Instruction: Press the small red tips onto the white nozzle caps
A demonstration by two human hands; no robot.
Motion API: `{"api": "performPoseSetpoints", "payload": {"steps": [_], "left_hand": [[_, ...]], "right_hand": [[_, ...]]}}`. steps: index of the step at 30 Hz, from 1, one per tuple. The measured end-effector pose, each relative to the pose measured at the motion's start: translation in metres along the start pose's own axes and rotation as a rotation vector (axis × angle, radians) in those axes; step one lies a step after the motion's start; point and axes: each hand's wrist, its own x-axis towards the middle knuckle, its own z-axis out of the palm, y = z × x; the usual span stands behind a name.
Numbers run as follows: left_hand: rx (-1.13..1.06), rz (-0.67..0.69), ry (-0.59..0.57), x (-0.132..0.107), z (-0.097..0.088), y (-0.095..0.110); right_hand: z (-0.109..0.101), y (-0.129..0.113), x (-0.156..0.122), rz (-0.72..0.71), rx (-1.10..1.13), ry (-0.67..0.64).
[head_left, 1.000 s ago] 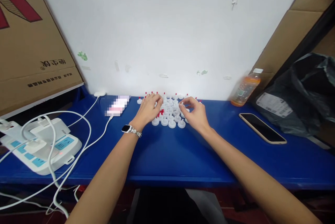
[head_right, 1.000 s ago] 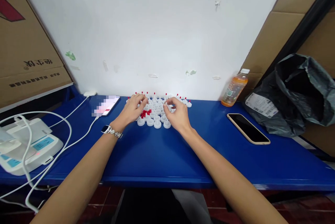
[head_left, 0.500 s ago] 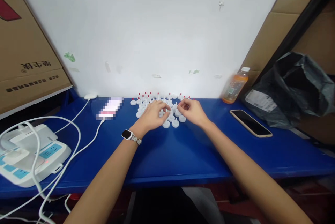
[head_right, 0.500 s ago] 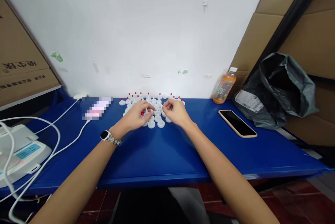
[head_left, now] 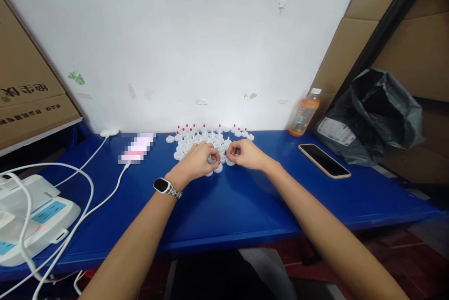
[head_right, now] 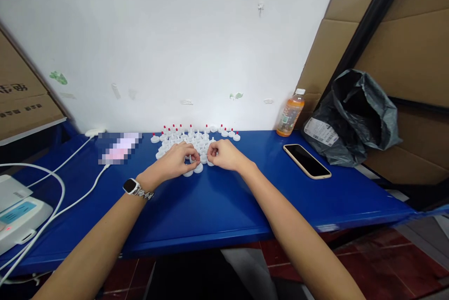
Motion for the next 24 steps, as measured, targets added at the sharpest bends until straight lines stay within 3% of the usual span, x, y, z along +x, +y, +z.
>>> {"api": "performPoseSetpoints", "payload": {"steps": [6,10,16,20,24], "left_hand": [[-0.046,0.009,0.015,0.003,0.005,-0.001],[0.002,-0.004,0.083,0.001,0.004,0.005],[0.011,0.065,0.126,0.021,0.002,0.017],[0.004,0.107,0.114,0.047,0.007,0.031],[-0.004,0.114,0.115,0.059,0.014,0.041]], "right_hand": [[0.000,-0.007,-0.002,-0.026,-0.162,-0.023],[-0.009,0.000,0.000,0.017,-0.101,0.133],[-0.021,0.063,0.009,0.326,-0.030,0.541],[-0.016,0.102,0.017,0.492,-0.148,0.567],[-0.009,0.113,0.022,0.508,-0.195,0.511]]}}
